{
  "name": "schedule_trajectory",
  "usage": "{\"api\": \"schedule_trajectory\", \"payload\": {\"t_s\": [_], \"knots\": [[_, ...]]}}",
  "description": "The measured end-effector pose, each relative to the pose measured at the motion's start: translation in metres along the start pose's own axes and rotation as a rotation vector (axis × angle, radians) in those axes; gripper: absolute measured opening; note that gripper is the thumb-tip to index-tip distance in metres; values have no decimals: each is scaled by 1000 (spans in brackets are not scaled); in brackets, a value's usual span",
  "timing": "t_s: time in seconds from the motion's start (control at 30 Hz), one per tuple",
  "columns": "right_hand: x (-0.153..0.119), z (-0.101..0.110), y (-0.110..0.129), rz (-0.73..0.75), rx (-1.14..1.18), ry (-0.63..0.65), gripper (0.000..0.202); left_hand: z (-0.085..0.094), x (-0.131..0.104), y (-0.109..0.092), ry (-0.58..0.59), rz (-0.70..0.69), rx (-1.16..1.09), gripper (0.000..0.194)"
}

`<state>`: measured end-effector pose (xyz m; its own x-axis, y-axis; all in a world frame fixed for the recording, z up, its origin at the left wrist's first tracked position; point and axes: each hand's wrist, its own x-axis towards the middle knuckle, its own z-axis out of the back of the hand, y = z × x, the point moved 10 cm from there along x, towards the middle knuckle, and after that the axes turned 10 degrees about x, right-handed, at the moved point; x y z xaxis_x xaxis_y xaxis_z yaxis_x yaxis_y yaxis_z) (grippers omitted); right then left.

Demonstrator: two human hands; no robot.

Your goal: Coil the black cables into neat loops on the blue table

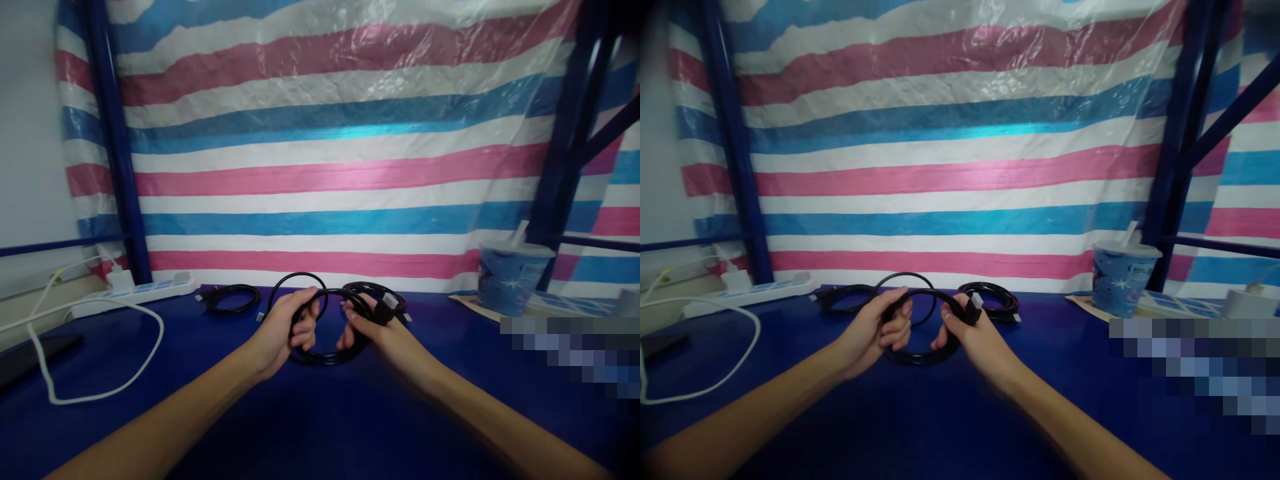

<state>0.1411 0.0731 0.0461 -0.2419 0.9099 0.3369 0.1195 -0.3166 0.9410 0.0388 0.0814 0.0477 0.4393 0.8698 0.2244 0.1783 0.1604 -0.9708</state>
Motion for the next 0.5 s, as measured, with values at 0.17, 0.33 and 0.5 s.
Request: {"api": "schedule_trajectory", "payload": {"t_s": [0.17, 0.33, 0.5], "knots": [[1, 7, 5, 19, 123, -90, 20, 21, -18, -51, -343, -405, 673, 27], [-4, 33, 16, 43, 204, -329, 18, 50, -28, -74, -616, -553, 851, 23], [-5, 47, 21, 88, 307, -413, 30, 33, 7, -11, -212, -153, 253, 42]]}}
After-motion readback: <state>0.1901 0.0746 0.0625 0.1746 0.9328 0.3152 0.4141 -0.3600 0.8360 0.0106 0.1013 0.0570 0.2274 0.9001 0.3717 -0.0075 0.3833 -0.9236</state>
